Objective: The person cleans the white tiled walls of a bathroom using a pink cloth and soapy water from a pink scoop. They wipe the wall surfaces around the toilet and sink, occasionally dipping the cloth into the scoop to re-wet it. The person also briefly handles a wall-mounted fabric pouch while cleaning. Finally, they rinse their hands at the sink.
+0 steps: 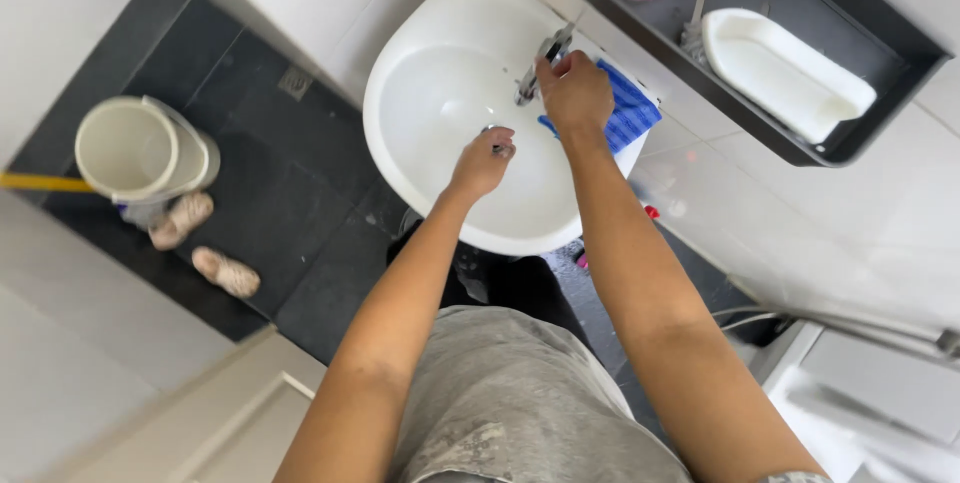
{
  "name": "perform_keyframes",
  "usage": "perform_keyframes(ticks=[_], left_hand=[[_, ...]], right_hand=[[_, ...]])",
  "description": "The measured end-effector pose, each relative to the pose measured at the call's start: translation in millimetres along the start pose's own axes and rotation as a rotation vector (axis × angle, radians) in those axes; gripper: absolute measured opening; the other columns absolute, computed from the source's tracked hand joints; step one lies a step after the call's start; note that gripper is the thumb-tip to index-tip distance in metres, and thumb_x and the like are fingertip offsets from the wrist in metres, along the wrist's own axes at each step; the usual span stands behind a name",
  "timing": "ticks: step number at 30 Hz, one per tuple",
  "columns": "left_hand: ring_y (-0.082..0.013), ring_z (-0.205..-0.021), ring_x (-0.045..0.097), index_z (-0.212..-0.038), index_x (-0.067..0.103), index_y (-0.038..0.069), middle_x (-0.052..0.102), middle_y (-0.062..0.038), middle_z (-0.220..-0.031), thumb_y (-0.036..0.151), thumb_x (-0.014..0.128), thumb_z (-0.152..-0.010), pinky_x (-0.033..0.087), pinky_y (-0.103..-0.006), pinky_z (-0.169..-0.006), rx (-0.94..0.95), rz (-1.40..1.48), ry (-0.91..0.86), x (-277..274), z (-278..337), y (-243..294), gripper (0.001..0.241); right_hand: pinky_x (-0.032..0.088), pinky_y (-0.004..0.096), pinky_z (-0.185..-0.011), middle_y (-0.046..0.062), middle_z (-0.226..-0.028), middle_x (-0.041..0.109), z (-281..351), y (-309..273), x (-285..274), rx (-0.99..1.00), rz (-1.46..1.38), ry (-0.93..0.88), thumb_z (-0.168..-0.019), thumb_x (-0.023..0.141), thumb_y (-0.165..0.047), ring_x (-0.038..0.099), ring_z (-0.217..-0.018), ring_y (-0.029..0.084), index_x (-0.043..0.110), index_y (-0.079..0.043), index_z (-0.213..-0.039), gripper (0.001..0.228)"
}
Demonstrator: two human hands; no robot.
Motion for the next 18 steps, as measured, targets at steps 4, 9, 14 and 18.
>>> perform_keyframes(ticks=[4, 9, 14, 18], left_hand=[[-0.0188, -0.101, 0.070, -0.123, 0.067, 0.006, 0.074, -0.010, -0.114, 0.016, 0.065, -0.097, 0.055, -0.0336, -0.091, 0.067, 0.087, -0.198, 29.3, -61.4, -42.9, 0.028], [-0.0159, -0.094, 0.067, -0.124, 0.067, 0.008, 0.072, -0.004, -0.112, 0.022, 0.057, -0.102, 0.057, -0.0333, -0.084, -0.238, 0.352, -0.546, 28.7, -88.2, -48.9, 0.028], [-0.0178, -0.086, 0.069, -0.123, 0.065, 0.010, 0.071, -0.007, -0.103, 0.027, 0.049, -0.102, 0.061, -0.0350, -0.083, -0.516, 0.650, -0.594, 41.0, -114.8, -83.8, 0.031], [-0.0181, -0.080, 0.067, -0.115, 0.066, 0.007, 0.067, -0.007, -0.091, 0.023, 0.052, -0.102, 0.062, -0.0360, -0.081, -0.621, 0.792, -0.599, 51.3, -120.2, -87.4, 0.025]], right_hand=[[0.054, 0.048, -0.067, 0.012, -0.074, 0.073, -12.5, -3.0, 14.3, 0.064, 0.089, 0.080, -0.084, 0.075, -0.045, 0.070, -0.074, 0.036, 0.072, -0.012, -0.084, 0.033], [0.054, 0.045, -0.064, 0.010, -0.074, 0.071, -11.1, 0.7, 3.7, 0.168, 0.097, 0.113, -0.089, 0.073, -0.034, 0.070, -0.070, 0.032, 0.073, -0.013, -0.092, 0.021], [0.051, 0.044, -0.058, 0.010, -0.070, 0.069, -12.2, -16.1, 10.7, 0.010, 0.097, 0.217, -0.093, 0.078, -0.033, 0.067, -0.063, 0.031, 0.071, -0.007, -0.097, 0.027], [0.050, 0.044, -0.059, 0.011, -0.072, 0.069, 8.0, -4.7, 22.7, 0.107, 0.096, 0.325, -0.099, 0.075, -0.028, 0.066, -0.063, 0.031, 0.068, -0.004, -0.093, 0.026]])
Point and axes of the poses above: each hand's wrist, its own z-axis away from the middle knuckle, its own x-axis out of the palm, y = z × x, the point moved 4 cm from there along -z, towards the middle knuckle
